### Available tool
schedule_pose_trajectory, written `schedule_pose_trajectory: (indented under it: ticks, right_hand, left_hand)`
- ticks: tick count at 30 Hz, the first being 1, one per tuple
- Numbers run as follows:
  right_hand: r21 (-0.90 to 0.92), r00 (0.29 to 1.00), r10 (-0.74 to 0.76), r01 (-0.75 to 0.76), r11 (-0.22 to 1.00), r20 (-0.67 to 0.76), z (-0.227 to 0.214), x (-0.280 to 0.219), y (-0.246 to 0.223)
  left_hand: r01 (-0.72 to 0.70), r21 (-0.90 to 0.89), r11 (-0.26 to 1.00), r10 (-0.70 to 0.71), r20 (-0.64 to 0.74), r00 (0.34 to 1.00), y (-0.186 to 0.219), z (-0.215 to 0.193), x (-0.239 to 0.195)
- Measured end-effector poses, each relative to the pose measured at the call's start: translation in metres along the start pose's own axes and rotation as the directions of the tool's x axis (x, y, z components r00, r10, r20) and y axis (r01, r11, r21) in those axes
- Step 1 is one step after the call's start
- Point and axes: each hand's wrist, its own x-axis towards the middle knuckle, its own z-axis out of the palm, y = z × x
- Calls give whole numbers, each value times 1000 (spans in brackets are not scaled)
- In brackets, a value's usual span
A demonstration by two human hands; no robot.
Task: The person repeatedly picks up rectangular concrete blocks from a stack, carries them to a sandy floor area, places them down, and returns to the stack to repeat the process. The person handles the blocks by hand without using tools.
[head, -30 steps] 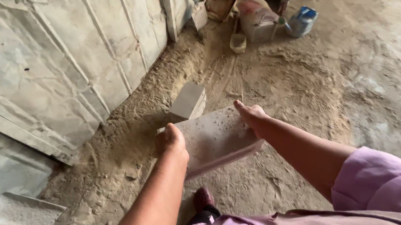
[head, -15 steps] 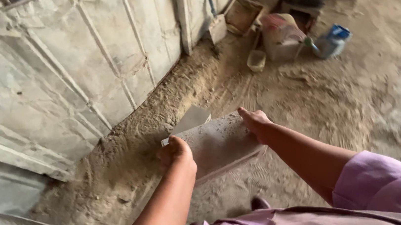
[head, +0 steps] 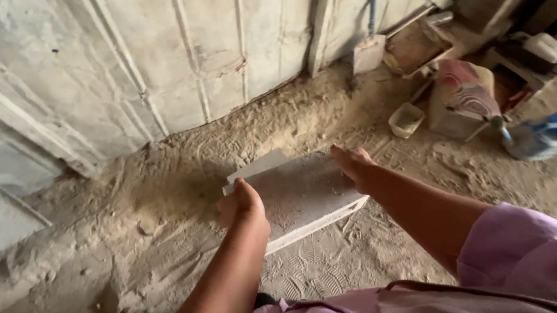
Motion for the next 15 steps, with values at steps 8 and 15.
schedule_pose_trajectory:
  ticks: [8,15]
  right_hand:
    - [-59,992,46,-39,998,119,6,25,-22]
    - [-123,983,81,-61,991,166,21,53,-58]
  left_hand:
    - [31,-75,997,-31,3,1000,20,-3,-13]
    - [44,-116,992,-41,21,999,41,17,23]
